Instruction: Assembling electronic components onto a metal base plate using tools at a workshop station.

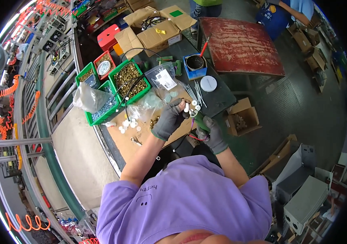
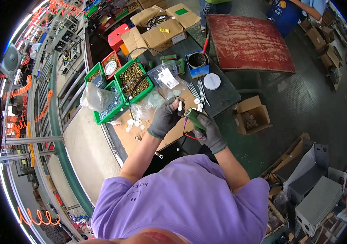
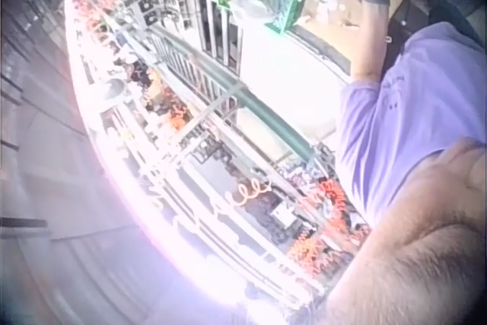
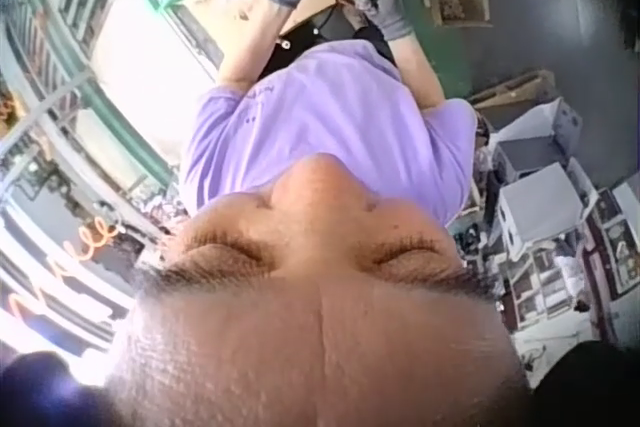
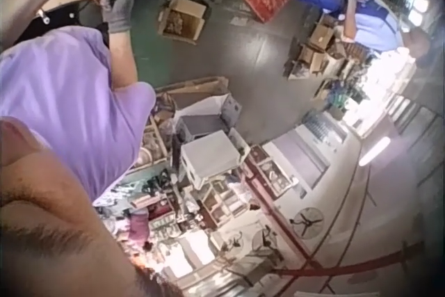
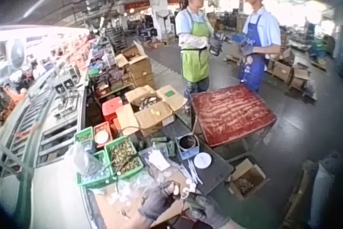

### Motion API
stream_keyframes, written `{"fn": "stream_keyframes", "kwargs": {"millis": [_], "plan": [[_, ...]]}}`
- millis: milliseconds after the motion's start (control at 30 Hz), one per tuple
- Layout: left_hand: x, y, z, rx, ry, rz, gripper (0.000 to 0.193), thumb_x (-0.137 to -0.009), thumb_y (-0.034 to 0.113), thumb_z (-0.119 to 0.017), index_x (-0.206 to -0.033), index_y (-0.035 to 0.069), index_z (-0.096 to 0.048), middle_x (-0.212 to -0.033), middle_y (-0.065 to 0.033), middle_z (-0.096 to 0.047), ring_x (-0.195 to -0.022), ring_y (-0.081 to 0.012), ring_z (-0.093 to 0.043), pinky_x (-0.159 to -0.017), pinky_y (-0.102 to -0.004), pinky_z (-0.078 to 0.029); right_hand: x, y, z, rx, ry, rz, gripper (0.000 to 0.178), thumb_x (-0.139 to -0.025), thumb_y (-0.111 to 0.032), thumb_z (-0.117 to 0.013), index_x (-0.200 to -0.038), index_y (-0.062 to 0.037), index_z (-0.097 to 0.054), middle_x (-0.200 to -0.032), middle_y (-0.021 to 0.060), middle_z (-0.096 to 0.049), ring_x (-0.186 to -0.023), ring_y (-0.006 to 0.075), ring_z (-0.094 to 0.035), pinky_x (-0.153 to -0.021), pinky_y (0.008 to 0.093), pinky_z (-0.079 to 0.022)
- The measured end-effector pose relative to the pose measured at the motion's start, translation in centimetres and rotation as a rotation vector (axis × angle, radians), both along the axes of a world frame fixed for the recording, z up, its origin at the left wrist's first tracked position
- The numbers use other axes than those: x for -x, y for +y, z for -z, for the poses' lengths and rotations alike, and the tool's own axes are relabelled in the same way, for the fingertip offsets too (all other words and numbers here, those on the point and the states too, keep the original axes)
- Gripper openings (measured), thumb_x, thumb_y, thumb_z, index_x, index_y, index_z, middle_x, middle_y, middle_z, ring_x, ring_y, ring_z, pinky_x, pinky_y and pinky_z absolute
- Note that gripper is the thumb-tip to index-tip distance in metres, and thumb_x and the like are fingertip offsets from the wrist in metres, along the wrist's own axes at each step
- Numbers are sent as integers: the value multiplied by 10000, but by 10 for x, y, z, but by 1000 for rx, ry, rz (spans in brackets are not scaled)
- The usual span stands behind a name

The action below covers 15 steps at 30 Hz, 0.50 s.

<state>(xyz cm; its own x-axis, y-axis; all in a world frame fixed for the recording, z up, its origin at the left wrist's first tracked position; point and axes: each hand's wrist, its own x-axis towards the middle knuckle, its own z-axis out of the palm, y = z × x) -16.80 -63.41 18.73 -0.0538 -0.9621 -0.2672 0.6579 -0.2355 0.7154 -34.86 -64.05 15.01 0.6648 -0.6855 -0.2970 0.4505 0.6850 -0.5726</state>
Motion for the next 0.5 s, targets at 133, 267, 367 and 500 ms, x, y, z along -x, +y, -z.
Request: {"fn": "stream_keyframes", "kwargs": {"millis": [133, 267, 367, 500], "plan": [[-2, 7, 2, 17, 89, 26, 261, -893, 251, -549, -987, 10, -584, -860, -27, -600, -749, -109, -550, -661, -238, -440, -2, 9, 3, 11, 18, -6, 390, -885, -329, -526, -1142, -36, -506, -547, 12, -477, -377, 69, -405, -350, 199, -308], [0, 13, -13, -19, 88, 106, 241, -884, 248, -555, -966, 23, -577, -825, -3, -562, -734, -99, -515, -670, -237, -408, -1, 12, 4, -24, -13, -15, 365, -876, -296, -543, -1104, -11, -530, -568, 21, -504, -388, 72, -432, -348, 203, -314], [-4, 14, -15, -25, 81, 126, 217, -894, 226, -540, -959, 23, -580, -852, -4, -573, -769, -101, -532, -696, -235, -418, -1, 12, 1, 9, 36, -28, 342, -870, -280, -548, -1076, -7, -545, -554, 23, -497, -375, 77, -416, -345, 210, -307], [-8, 15, -3, -32, 30, 126, 211, -908, 205, -518, -965, 11, -578, -861, -12, -577, -798, -106, -537, -720, -231, -424, -4, 10, -5, 50, 141, -24, 298, -867, -264, -550, -1022, -10, -553, -524, 23, -472, -361, 80, -401, -348, 214, -304]]}}
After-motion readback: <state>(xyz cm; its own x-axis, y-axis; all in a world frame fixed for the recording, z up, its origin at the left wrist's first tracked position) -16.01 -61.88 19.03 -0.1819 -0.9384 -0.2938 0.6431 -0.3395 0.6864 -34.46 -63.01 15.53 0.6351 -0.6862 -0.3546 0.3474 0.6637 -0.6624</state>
